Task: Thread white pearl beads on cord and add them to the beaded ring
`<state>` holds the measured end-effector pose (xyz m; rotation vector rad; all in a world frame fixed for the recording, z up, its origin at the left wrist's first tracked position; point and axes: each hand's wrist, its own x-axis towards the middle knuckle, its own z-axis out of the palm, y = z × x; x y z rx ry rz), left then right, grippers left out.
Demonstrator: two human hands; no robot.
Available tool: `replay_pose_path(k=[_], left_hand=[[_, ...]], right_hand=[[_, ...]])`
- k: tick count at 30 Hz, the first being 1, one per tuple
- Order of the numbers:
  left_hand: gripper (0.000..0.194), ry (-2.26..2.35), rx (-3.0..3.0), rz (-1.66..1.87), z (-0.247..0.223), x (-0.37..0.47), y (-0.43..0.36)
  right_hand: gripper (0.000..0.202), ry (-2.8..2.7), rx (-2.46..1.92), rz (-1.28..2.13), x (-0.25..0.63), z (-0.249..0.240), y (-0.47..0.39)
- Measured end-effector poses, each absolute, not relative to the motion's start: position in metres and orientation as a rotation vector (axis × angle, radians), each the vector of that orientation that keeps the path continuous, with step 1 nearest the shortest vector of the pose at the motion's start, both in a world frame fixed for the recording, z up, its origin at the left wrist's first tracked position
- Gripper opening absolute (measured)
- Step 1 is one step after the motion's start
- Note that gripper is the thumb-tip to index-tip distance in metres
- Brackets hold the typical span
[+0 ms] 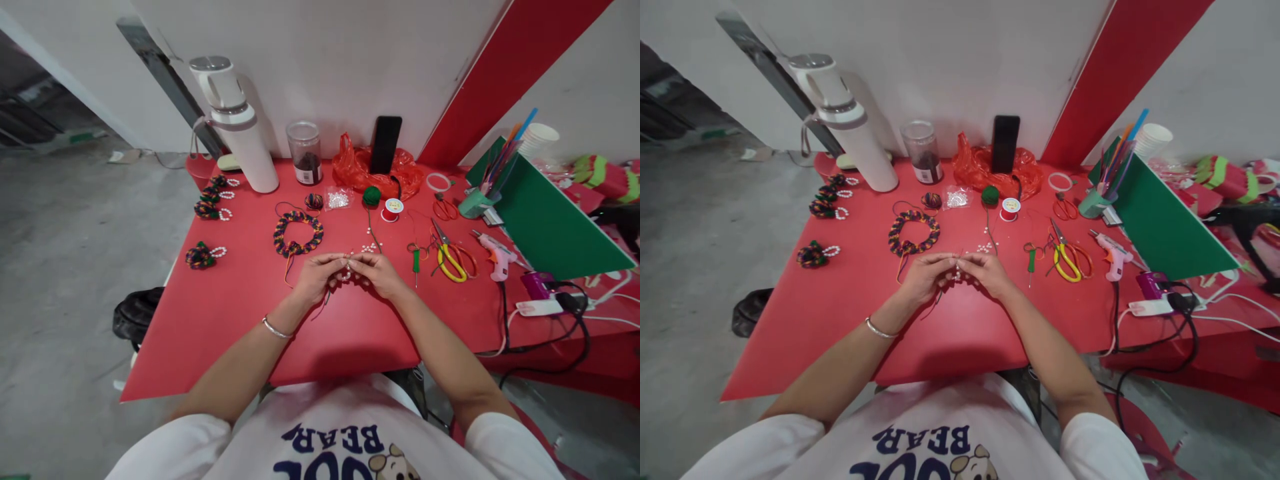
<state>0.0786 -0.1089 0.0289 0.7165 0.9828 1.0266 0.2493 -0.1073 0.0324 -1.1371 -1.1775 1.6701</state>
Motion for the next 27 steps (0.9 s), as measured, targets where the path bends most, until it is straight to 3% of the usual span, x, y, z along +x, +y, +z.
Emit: replay_pose_path(k=[11,16,27], left_hand=[[0.039,0.948,0.754,1.036,0.0336,0.0766,-0.1073],[0.035,0.951,0.814,1.030,0.0335,0.0753,-0.1069],[0.038,0.866,0.831,0.827,0.0345,0.0742,-0.1114]], right_hand=[[0.034,-1.247,-1.135,1.614,0.2489,0.0335,-0.1080],[0.044,-1.214,-1.072,1.621,0.2499,0.0328,-0.1081],[0.036,-1.218,-1.102,1.464,0.2507,0.0269,-0.1054]])
